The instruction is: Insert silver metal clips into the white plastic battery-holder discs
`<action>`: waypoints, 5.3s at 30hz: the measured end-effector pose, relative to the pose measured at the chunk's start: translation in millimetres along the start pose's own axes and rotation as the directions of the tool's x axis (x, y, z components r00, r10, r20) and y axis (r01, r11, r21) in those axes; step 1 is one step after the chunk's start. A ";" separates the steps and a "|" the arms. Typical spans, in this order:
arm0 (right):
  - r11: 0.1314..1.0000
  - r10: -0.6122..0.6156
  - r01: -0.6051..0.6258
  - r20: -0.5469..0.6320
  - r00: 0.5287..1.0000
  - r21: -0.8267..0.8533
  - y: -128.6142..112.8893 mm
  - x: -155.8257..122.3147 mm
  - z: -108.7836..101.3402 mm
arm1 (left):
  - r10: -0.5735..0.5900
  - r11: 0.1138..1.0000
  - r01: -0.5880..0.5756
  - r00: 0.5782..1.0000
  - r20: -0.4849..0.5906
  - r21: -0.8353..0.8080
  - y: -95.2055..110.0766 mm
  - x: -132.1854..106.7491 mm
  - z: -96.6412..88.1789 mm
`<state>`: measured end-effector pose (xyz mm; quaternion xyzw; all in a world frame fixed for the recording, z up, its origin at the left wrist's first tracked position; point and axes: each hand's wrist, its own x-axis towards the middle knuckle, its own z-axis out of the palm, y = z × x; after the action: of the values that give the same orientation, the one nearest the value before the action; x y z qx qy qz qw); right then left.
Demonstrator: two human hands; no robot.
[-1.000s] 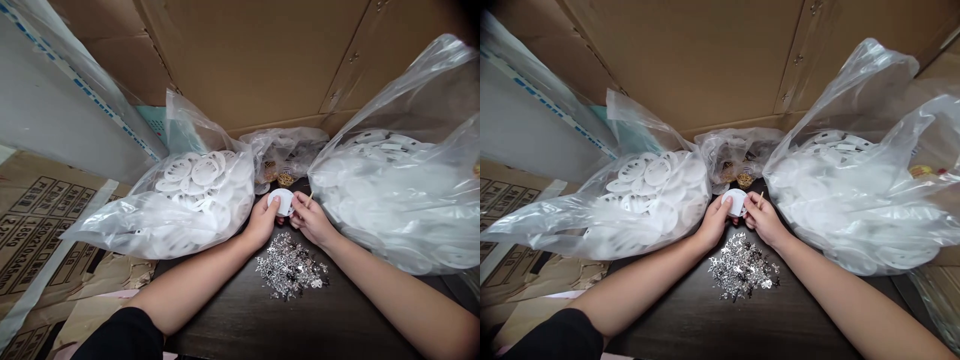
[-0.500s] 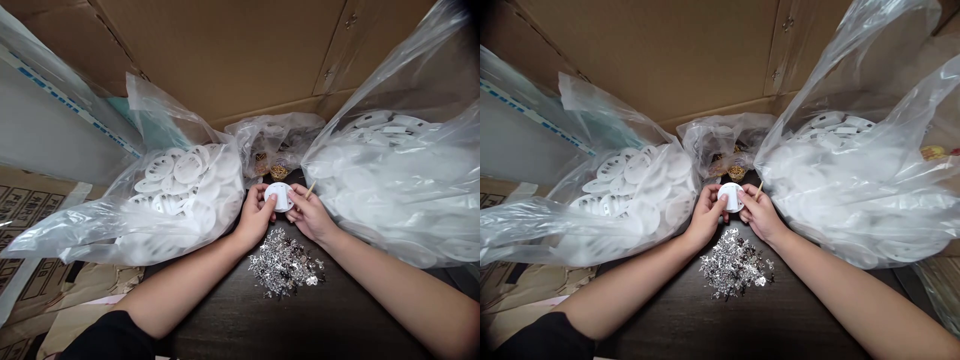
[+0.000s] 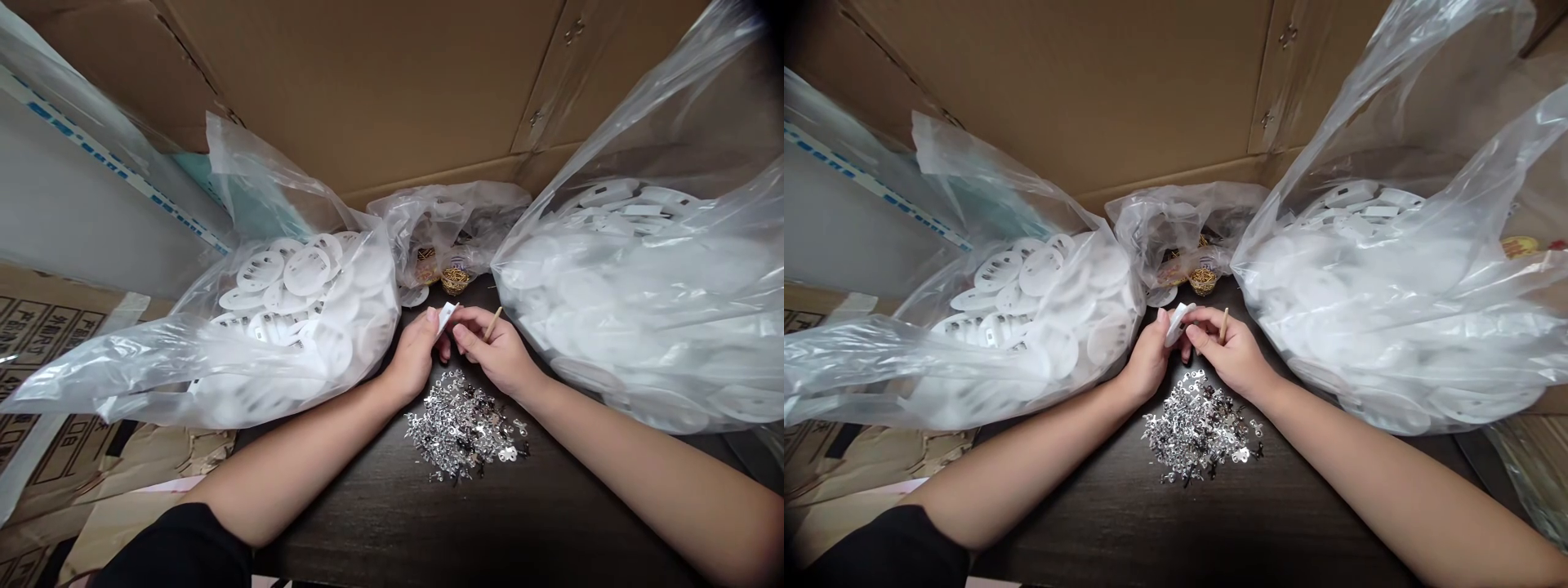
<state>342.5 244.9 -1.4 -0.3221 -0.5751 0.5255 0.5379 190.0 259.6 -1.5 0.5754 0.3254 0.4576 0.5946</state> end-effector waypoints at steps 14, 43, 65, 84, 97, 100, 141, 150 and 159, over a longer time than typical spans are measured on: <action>0.986 -0.063 0.038 -0.150 0.987 -0.162 1.9 -7.6 0.6 | -0.025 0.990 0.020 0.999 0.033 0.140 0.9 -2.2 -1.6; 0.998 0.015 -0.027 -0.220 0.975 -0.053 5.5 -2.6 -7.6 | 0.010 0.994 -0.012 1.000 -0.016 -0.109 -3.9 -0.5 2.1; 0.992 -0.086 0.048 -0.349 0.933 -0.115 2.5 0.0 -3.7 | -0.076 0.996 0.076 0.997 -0.013 0.053 8.4 -1.5 5.4; 0.940 -0.145 0.056 -0.245 0.959 -0.336 5.7 -9.7 -6.0 | -0.069 0.996 0.069 0.998 0.000 -0.049 5.7 -1.9 3.4; 0.487 -0.297 0.552 0.466 0.833 -0.677 -12.4 -15.9 -5.6 | -0.001 0.985 -0.031 0.984 -0.180 -0.173 -3.1 5.5 0.7; 0.452 -0.196 0.567 0.544 0.816 -0.689 -12.9 -16.6 -5.5 | -0.026 0.983 -0.015 0.976 -0.214 -0.185 -3.1 5.8 1.9; 0.586 0.118 0.366 0.523 0.844 -0.723 -13.7 -9.8 -7.7 | -0.020 0.975 -0.033 0.971 -0.238 -0.218 -8.3 7.5 0.6; 0.598 -0.225 0.516 0.489 0.843 -0.613 -7.4 -11.5 -8.6 | 0.001 0.970 -0.069 0.960 -0.281 -0.233 -11.0 8.2 -1.2; 0.567 -0.514 0.427 0.103 0.852 -0.704 -9.0 -9.3 -11.0 | -0.037 0.972 0.012 0.994 -0.103 -0.233 -6.3 3.1 0.6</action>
<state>356.8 236.8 3.0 -0.3664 -0.7637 0.0833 0.5249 192.7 262.8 -7.2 0.4729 0.3081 0.5150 0.6452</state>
